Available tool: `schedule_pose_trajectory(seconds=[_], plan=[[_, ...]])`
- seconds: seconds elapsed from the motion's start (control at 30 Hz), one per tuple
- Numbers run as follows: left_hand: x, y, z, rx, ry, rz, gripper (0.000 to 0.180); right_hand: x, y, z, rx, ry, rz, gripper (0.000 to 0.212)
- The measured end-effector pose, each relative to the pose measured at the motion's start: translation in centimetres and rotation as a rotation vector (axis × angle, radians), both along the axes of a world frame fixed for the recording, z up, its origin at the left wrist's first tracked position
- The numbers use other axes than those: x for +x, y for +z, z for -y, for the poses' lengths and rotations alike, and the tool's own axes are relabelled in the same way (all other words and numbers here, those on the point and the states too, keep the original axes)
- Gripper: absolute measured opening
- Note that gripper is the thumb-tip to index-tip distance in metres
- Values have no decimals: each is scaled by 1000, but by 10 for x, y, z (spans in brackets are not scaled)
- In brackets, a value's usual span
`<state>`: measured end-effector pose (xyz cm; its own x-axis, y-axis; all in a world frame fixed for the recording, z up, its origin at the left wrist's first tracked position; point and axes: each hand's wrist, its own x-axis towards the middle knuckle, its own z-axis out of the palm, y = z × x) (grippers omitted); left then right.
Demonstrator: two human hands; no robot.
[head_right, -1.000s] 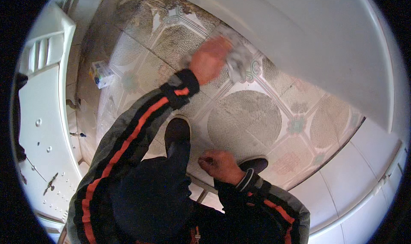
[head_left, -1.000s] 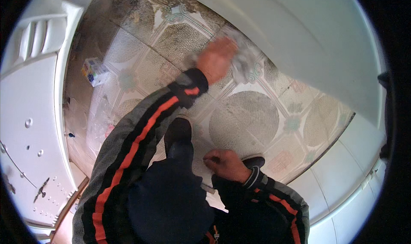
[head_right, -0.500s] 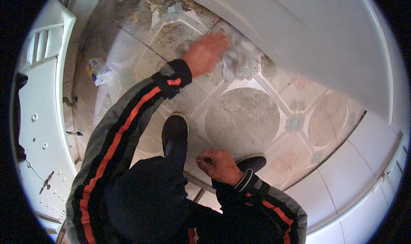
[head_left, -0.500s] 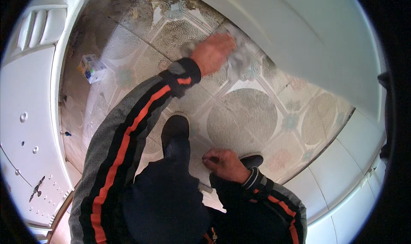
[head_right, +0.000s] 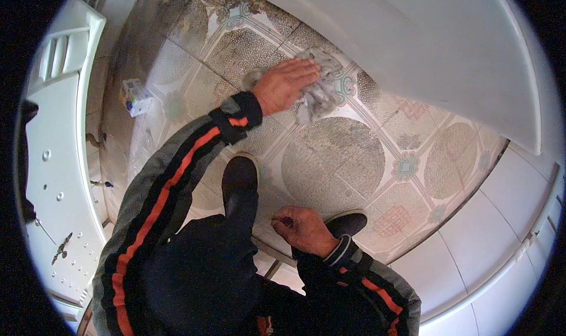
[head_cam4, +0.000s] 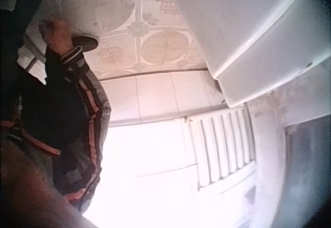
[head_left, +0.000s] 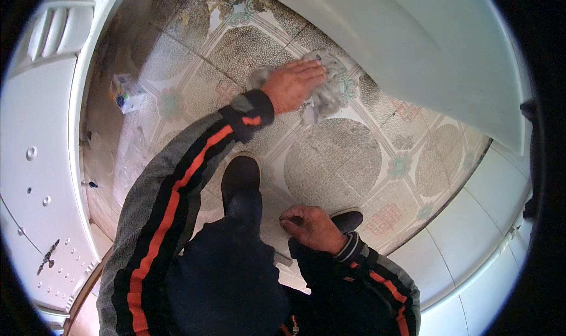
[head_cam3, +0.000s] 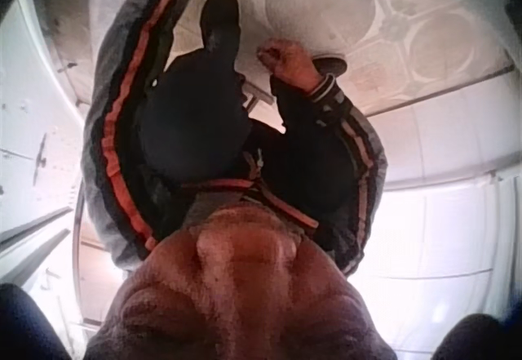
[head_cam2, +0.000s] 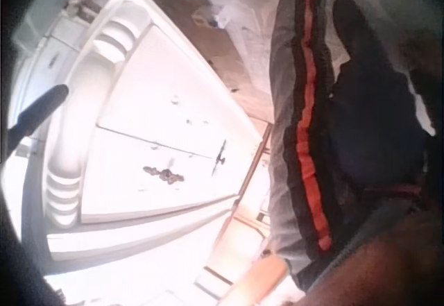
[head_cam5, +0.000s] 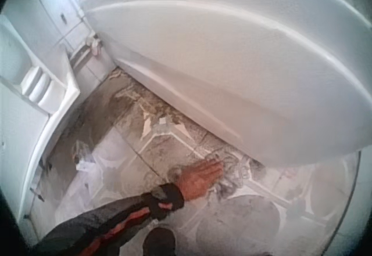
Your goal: The person wipes a tiled floor with a cloth, moving around a white appliance and repeatedly scrubbing the same area. The person briefly picks up a small box and places it back down before resuming wiping.
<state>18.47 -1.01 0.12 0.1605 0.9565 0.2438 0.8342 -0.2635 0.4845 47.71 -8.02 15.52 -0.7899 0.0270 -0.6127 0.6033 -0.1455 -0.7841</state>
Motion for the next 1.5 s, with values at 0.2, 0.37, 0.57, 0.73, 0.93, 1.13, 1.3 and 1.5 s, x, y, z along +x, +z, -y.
schedule_pose_trajectory(seconds=[0.2, 0.37, 0.57, 0.73, 0.93, 1.13, 1.3, 1.5], plan=[[-87, -12, -10, 117, 335, -112, 45, 9, 8, -2, 58, -82, 80, 17], [2, -17, 41, 11, 346, -27, 50, 7, 18, 5, 59, -35, 58, 16], [1, 14, 100, -156, 29, -71, 55, 15, 34, 18, 103, -57, -122, 14], [-44, 10, 75, 87, 636, -20, 56, 16, 36, 12, 136, -104, -85, 13], [0, 25, 111, 88, 67, 41, 60, 16, 22, 13, 111, -7, -160, 15], [-71, 5, 79, 92, 607, -102, 46, 26, 13, 13, 141, -179, -28, 14], [-3, -20, 98, 25, 221, 9, 59, 14, 13, 22, 158, -140, -104, 14], [31, 21, 131, -213, 5, 45, 72, 24, 8, 21, 176, -123, -99, 19]])
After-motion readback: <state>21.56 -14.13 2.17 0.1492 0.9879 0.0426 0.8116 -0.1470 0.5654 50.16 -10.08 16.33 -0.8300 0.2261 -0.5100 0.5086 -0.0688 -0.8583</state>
